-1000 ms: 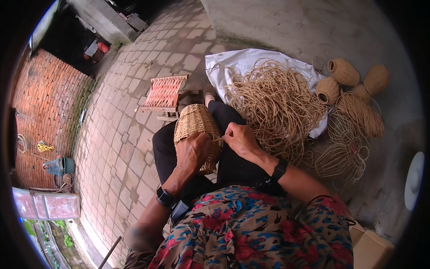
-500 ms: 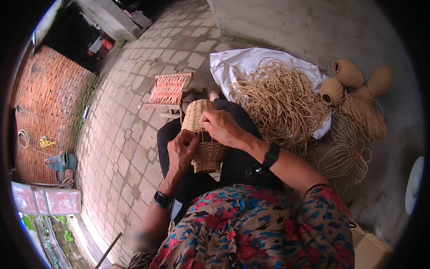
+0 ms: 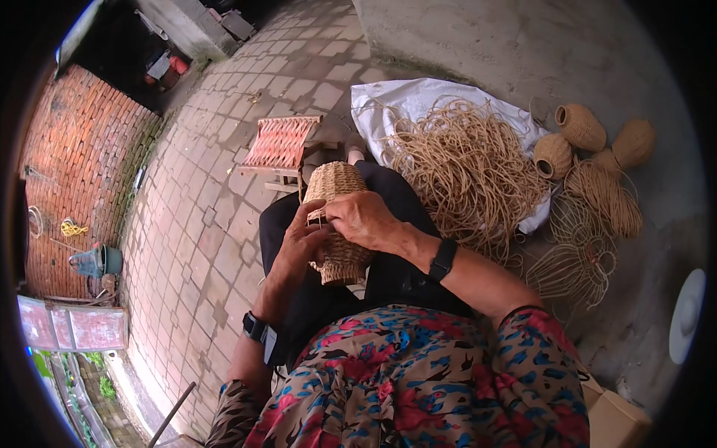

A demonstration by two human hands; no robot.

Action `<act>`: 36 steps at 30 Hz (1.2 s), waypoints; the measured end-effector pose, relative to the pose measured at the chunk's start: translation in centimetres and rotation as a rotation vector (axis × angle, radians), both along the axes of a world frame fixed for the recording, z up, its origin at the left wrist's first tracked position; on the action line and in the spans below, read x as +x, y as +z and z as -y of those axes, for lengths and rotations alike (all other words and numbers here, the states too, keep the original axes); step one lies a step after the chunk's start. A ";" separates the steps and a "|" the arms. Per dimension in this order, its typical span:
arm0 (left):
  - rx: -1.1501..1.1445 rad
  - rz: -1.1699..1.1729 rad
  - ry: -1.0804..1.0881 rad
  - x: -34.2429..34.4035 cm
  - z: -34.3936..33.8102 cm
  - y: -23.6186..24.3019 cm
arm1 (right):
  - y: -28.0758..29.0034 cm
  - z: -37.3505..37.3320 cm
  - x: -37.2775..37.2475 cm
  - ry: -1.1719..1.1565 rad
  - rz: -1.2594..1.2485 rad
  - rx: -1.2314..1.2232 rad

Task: The recorder is weaving a small basket-like object using flexible fibers.

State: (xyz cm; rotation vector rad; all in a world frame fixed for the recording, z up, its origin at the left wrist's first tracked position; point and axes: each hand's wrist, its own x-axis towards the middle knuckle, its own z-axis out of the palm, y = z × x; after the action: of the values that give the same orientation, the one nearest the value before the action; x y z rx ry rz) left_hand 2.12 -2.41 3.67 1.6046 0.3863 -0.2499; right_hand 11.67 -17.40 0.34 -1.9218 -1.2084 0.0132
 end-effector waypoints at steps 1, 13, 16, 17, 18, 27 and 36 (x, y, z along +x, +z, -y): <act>-0.023 -0.041 -0.007 0.3 0.0 0.1 | 0.1 0.1 -0.2 -0.035 -0.139 0.074; -0.219 -0.054 0.009 0.4 -0.8 -0.7 | -0.7 0.6 -1.3 -0.261 -0.337 -0.205; -0.161 -0.006 -0.029 -0.1 -0.8 -0.3 | -1.6 0.7 -1.5 -0.236 -0.511 -0.055; -0.160 -0.006 -0.028 -0.2 -0.8 0.1 | -1.7 0.8 -1.6 -0.233 -0.565 0.012; 0.098 0.034 -0.047 -0.4 -0.8 0.8 | -1.6 1.1 -1.5 -0.229 -0.570 0.012; 0.858 0.483 -0.063 0.2 1.4 0.3 | -1.7 3.1 -1.4 -0.138 -0.986 0.129; 1.051 0.437 -0.272 1.1 3.2 0.3 | -2.8 3.5 -1.5 -0.168 -0.734 0.068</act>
State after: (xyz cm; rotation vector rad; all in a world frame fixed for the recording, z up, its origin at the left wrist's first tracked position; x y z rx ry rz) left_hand 3.27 -5.63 3.98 2.6772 -0.0880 0.1476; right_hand 10.13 -20.88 -2.46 -1.7151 -0.5453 0.5333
